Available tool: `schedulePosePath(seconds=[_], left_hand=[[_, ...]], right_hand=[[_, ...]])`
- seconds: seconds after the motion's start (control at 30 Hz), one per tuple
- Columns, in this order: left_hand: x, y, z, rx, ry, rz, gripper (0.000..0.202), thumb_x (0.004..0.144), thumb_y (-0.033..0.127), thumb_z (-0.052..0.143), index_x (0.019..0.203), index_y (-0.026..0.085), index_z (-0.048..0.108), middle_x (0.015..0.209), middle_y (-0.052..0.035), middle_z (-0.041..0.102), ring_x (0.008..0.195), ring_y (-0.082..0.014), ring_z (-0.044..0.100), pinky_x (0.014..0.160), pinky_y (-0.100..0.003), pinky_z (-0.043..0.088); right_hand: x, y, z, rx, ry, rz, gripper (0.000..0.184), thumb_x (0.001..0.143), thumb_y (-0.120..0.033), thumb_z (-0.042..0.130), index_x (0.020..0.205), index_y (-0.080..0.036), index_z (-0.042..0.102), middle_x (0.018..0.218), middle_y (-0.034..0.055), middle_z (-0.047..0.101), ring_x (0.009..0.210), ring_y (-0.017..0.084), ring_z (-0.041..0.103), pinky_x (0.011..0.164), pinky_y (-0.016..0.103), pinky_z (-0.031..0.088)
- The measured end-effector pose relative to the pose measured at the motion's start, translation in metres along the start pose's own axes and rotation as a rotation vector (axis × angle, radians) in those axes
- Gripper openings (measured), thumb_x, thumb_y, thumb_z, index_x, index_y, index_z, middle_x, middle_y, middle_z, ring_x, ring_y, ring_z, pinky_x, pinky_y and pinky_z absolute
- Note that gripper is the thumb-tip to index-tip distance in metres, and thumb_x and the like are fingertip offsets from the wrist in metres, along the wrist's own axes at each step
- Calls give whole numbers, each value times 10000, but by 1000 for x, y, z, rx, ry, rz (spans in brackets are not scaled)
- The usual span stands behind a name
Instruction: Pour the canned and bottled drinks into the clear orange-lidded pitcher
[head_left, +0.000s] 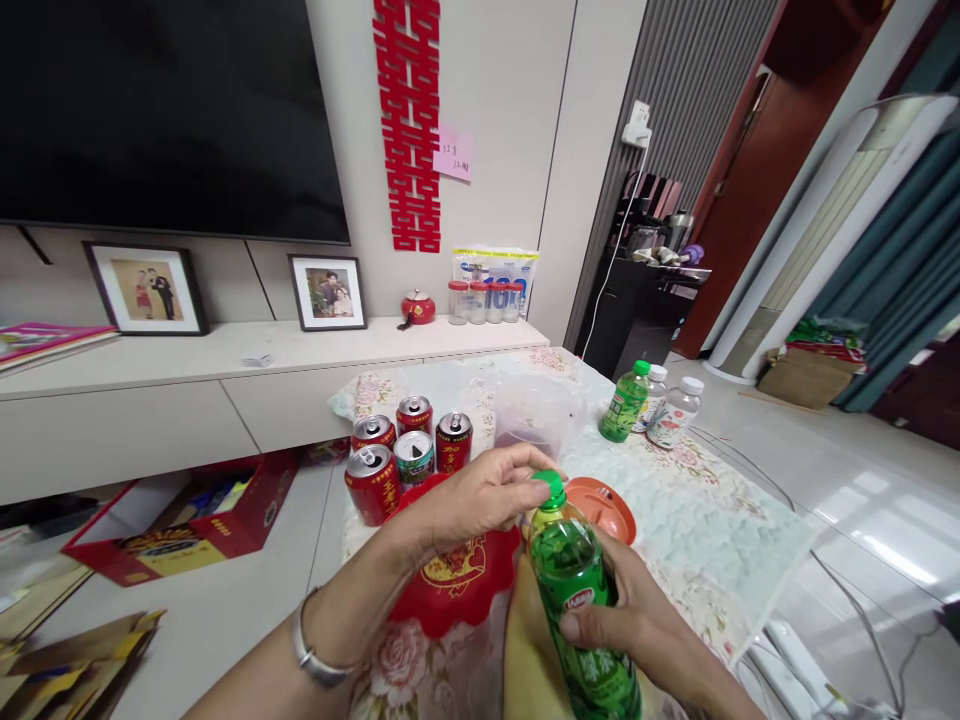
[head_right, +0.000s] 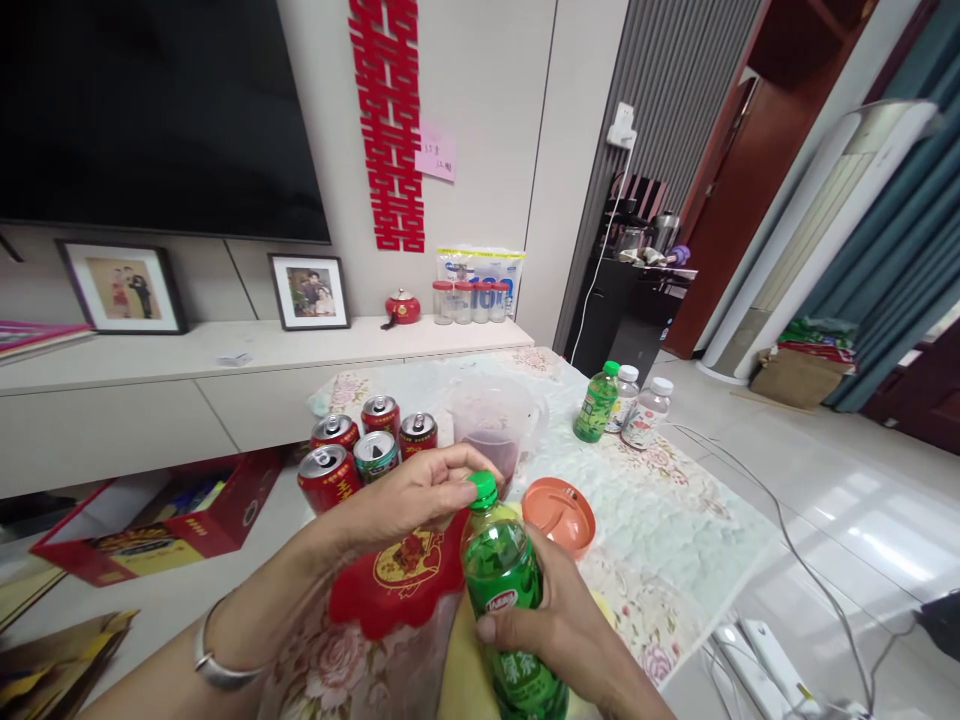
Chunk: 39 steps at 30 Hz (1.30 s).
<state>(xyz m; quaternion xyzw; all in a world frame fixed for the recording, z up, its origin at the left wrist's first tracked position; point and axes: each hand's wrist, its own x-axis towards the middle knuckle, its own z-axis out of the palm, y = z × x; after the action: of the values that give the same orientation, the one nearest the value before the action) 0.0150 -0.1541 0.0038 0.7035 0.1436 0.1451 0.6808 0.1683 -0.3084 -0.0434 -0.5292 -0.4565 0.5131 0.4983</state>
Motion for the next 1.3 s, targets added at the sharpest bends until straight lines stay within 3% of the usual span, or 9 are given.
schedulePosePath(seconds=[0.07,0.23,0.37,0.47,0.57,0.7,0.87,1.17,1.3], left_hand=[[1,-5,2,51,63,51,350,867,522,693,966,201,593,612,103,401,535,-95,306,537,-258,224],[6,-21,20,199,409,120,366,838,522,711,779,215,520,557,108,376,542,-97,315,536,-249,228],[10,-32,34,91,524,101,370,838,509,687,762,229,458,566,105,407,541,-96,338,537,-240,272],[9,-31,33,53,494,82,295,864,477,677,912,212,556,579,111,398,544,-102,350,545,-242,274],[5,-21,25,12,295,85,348,890,440,655,1131,189,649,593,105,378,558,-107,363,571,-251,274],[0,-9,10,-85,81,10,352,828,357,703,1122,166,677,663,74,486,604,-106,425,604,-250,316],[-1,-13,2,-51,67,11,402,817,436,764,1068,172,596,668,85,515,588,-94,421,587,-235,298],[7,-35,30,-130,437,82,440,813,534,764,852,232,447,612,104,462,551,-92,377,555,-232,286],[3,-25,22,-137,249,41,413,809,486,766,1042,192,594,694,61,555,627,-112,473,610,-239,339]], right_hand=[[0,3,0,-8,10,2,442,630,-338,836,1001,-228,622,852,-30,567,803,186,486,785,332,393],[3,5,1,-108,72,-8,387,622,-307,804,938,-225,596,851,-25,565,871,218,530,810,342,403],[2,2,2,-189,110,-12,387,640,-322,790,969,-219,612,912,-1,599,904,241,545,829,357,420],[0,2,1,-208,126,-5,402,644,-309,791,1002,-218,633,946,8,622,894,239,538,820,354,424],[-2,3,-2,-145,103,5,409,631,-300,805,997,-222,642,909,-3,613,857,226,527,789,343,417],[-1,3,-3,-73,62,18,392,619,-301,822,956,-229,635,848,-11,589,864,232,539,782,342,416],[-1,3,-2,-100,54,25,404,624,-297,817,983,-226,643,891,-13,609,868,225,538,807,349,417],[-1,1,-1,-335,122,-17,328,682,-298,780,960,-236,615,940,8,612,1012,286,575,908,398,421],[-2,2,-6,-323,117,-7,362,694,-324,785,1007,-240,624,949,6,608,980,278,572,899,403,426]])
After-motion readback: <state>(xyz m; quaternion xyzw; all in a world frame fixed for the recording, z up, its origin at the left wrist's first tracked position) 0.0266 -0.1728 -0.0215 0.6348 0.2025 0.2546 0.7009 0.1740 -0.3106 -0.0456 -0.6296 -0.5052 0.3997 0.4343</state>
